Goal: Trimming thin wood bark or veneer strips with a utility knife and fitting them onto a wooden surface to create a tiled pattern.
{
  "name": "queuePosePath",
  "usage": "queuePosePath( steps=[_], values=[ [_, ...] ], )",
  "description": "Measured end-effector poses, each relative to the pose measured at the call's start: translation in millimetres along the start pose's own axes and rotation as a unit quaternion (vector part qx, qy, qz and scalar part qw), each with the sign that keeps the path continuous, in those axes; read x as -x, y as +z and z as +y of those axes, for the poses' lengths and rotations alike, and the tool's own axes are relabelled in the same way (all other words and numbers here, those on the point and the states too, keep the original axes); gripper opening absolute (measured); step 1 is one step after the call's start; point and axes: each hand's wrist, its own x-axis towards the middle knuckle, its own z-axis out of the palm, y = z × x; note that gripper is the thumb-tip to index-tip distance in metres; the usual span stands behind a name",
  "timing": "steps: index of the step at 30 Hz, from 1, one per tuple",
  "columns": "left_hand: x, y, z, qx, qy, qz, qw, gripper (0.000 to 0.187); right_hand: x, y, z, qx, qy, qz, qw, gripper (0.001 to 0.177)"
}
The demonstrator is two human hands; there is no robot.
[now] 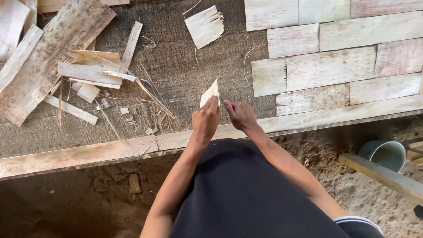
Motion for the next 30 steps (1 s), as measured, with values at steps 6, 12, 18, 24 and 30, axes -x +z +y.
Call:
queuePosePath(
  steps=[6, 12, 18, 24, 30],
  values=[
    [0, 2, 3, -0.018, 0.018, 0.004, 1.000, 0.022, -13, 4, 6, 0.018, 0.017, 0.015, 1.000, 0.072],
    [9, 22, 3, -0.017, 0.037, 0.004, 0.999, 0.020, -43, 19, 39, 0.032, 0.040, 0.007, 0.999, 0.079],
    [10, 33, -3, -0.005, 0.050, 0.022, 0.999, 0.021, -58, 26, 50, 0.016, 0.054, 0.004, 0.998, 0.081],
    [9, 25, -4, -0.016, 0.040, 0.028, 0.999, 0.021, -41, 24, 48, 0.011, 0.010, -0.003, 1.000, 0.081],
    [6, 26, -4, -0.016, 0.043, 0.036, 0.998, 0.022, -48, 23, 45, 0.022, 0.029, -0.002, 0.999, 0.081]
  ],
)
